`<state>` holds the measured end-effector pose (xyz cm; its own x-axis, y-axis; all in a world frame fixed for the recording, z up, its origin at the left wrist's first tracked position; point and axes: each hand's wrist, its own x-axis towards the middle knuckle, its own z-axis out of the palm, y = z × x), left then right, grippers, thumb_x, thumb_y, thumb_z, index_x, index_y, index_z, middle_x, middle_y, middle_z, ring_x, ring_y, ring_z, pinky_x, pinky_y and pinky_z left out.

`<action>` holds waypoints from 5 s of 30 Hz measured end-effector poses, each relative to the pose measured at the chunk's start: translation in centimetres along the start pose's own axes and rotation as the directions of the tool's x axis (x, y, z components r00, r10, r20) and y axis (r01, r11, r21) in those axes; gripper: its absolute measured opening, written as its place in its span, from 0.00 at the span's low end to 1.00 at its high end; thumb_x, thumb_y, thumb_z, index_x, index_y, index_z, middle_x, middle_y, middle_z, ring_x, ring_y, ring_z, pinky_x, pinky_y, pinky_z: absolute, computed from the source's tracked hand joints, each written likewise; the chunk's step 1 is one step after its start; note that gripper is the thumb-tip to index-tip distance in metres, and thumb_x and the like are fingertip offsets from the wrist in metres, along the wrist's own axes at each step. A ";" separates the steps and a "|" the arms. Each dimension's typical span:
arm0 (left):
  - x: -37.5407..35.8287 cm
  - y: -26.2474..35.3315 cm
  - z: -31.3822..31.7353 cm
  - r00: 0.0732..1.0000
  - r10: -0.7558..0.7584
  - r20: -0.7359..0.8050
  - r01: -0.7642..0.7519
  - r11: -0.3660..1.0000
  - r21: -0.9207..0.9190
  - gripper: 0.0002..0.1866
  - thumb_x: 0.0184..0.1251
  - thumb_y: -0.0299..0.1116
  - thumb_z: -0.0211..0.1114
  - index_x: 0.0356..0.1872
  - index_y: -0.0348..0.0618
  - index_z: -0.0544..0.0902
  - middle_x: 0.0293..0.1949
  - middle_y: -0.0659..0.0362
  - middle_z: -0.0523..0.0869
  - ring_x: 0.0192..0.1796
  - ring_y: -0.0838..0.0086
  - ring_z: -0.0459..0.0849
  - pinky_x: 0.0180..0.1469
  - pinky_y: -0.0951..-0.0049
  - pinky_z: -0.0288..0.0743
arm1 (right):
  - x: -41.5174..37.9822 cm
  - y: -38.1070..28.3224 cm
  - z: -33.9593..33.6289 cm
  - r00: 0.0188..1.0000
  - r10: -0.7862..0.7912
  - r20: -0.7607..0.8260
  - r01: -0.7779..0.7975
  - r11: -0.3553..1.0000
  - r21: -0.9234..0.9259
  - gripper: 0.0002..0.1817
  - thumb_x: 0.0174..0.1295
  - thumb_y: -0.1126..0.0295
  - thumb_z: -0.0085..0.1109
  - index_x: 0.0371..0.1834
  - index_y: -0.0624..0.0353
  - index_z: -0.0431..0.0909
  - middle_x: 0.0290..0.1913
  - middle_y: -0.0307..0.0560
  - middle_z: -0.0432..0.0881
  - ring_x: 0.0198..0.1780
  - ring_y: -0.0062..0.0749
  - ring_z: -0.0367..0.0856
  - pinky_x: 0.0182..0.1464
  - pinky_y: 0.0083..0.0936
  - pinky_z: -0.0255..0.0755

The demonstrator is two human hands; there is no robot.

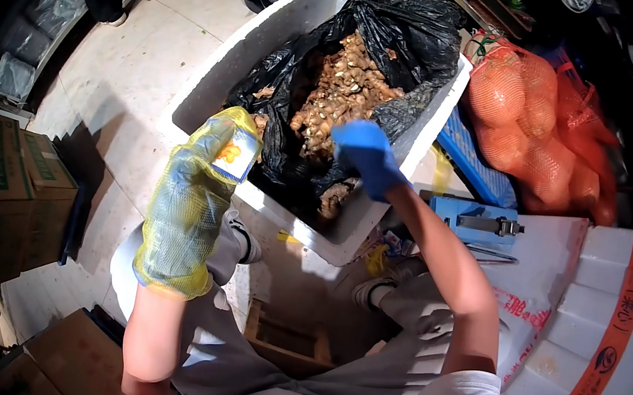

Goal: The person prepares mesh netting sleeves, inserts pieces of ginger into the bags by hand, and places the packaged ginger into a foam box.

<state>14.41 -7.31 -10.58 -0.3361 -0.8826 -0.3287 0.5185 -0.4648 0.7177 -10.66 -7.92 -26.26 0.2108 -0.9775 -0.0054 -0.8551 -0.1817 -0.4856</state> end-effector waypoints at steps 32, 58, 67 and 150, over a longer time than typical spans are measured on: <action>1.6 -0.8 0.6 0.980 0.066 0.189 -0.050 0.995 -0.091 0.12 0.56 0.27 0.55 0.41 0.31 0.73 0.41 0.52 0.77 0.42 0.71 0.78 0.47 0.76 0.72 | 0.9 -0.4 -14.7 0.883 0.106 0.457 -0.140 0.989 0.042 0.21 0.49 0.56 0.56 0.30 0.67 0.73 0.24 0.46 0.74 0.27 0.28 0.71 0.31 0.25 0.66; -2.0 -4.8 3.5 0.702 -0.335 0.629 0.328 0.935 0.132 0.31 0.56 0.43 0.57 0.58 0.40 0.57 0.55 0.51 0.65 0.56 0.61 0.67 0.54 0.62 0.67 | -15.8 -10.3 -14.2 0.901 0.434 0.018 -0.133 0.235 0.963 0.11 0.53 0.63 0.50 0.24 0.60 0.69 0.19 0.38 0.70 0.17 0.19 0.67 0.19 0.13 0.63; -1.5 -6.6 3.8 0.809 -0.404 0.426 0.409 0.909 0.085 0.22 0.62 0.42 0.47 0.54 0.39 0.63 0.47 0.53 0.74 0.45 0.68 0.77 0.44 0.69 0.75 | -16.1 -9.4 -13.2 0.963 0.214 -0.165 0.000 0.609 0.793 0.19 0.58 0.56 0.44 0.40 0.63 0.71 0.19 0.39 0.72 0.17 0.18 0.68 0.18 0.15 0.62; -2.4 -6.1 5.2 0.831 -0.292 0.473 0.019 0.865 0.501 0.23 0.49 0.30 0.56 0.50 0.37 0.68 0.43 0.58 0.75 0.45 0.75 0.74 0.51 0.77 0.66 | -17.8 -13.6 -13.1 0.748 0.333 -0.574 -0.404 0.915 0.005 0.10 0.48 0.65 0.52 0.29 0.57 0.79 0.29 0.49 0.79 0.29 0.35 0.78 0.32 0.23 0.70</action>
<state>7.97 -1.97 -11.03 -0.8029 -0.5642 -0.1923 0.0485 -0.3835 0.9223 -8.97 10.60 -8.05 -0.3994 -0.8529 0.3363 -0.8649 0.2290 -0.4466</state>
